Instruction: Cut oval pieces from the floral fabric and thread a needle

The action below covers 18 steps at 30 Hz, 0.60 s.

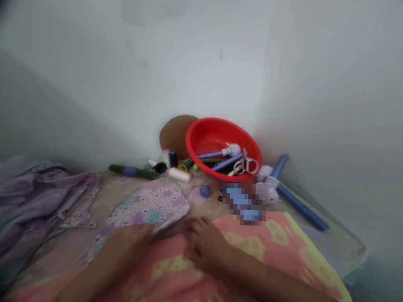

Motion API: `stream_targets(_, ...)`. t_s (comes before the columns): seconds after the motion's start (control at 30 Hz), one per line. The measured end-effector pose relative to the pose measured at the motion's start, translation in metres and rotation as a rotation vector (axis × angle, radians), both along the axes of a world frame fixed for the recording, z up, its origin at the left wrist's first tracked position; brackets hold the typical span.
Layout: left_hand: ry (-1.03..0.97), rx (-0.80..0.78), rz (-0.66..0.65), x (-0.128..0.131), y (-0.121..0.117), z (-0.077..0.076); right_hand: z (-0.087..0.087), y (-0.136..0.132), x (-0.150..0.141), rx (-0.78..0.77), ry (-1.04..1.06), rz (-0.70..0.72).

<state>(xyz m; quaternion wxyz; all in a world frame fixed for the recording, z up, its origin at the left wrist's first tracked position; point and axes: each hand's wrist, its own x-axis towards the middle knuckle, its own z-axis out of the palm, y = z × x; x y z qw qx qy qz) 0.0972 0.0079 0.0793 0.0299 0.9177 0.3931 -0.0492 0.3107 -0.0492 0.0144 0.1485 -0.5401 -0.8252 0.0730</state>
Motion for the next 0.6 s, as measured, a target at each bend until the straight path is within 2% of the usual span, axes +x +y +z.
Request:
stream_targets(0.1, -0.008, -0.015, -0.078, -0.004, -0.008, -0.008, -0.007, -0.001, -0.005, -0.053, -0.026, 0.051)
stream_targets(0.23, -0.15, -0.023, -0.19, -0.016, -0.012, -0.03, -0.006, -0.001, -0.007, -0.062, -0.024, 0.061)
stream_targets(0.4, -0.212, 0.146, -0.281, -0.051, 0.01, -0.06, -0.004, 0.001, 0.001, -0.024, -0.041, 0.057)
stream_targets(0.47, -0.233, 0.246, -0.208, -0.07, 0.021, -0.073, -0.009, 0.0, 0.01, 0.001, -0.05, 0.037)
stream_targets(0.6, -0.208, 0.359, 0.099, -0.101, 0.033, -0.092, -0.024, -0.005, 0.027, 0.065, -0.084, -0.05)
